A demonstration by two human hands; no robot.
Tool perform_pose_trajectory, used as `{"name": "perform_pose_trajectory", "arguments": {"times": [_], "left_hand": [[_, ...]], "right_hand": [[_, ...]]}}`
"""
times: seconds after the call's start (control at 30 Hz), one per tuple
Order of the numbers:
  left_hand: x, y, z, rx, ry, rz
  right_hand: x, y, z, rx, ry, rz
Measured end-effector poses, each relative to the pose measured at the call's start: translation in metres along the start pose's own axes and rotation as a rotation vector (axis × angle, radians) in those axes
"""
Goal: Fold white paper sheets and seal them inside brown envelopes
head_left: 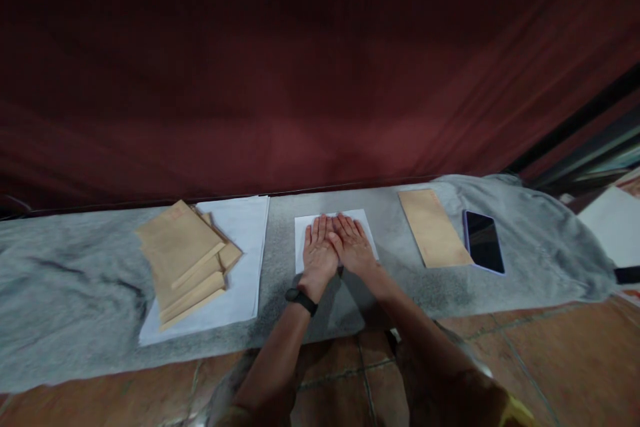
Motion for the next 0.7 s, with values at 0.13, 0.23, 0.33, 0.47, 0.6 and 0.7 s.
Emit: {"name": "perform_pose_trajectory", "arguments": {"times": [0.13,0.23,0.33,0.47,0.6,0.7], "left_hand": [[-0.012,0.003,-0.004,0.027,0.062,-0.004],[-0.023,0.006,-0.004,0.045,0.1,-0.012],[-0.033,0.006,-0.002,0.039,0.129,-0.02],[-0.043,0.008,0.001,0.065,0.149,-0.019],[-0.052,0.01,0.004,0.11,0.176,-0.005],[-0.057,0.011,0.007,0.127,0.191,-0.006]], "right_hand": [[0.006,-0.001,-0.004,0.05,-0.006,0.034],[0.01,-0.002,-0.003,0.095,0.004,0.041],[0.017,-0.002,-0.002,0.117,-0.011,0.05],[0.03,-0.001,-0.001,0.115,-0.045,0.069],[0.041,0.004,0.001,0.144,-0.064,0.092],[0.049,0.007,0.004,0.152,-0.073,0.121]]}}
Point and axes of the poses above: each hand's wrist, its own z-axis away from the middle knuckle, its own y-axis out of the back of the hand, x = y × z, the point moved 8 cm from there along -z, towards the middle knuckle, and after that the axes turned 3 degrees about -z, right-handed, at the moved point
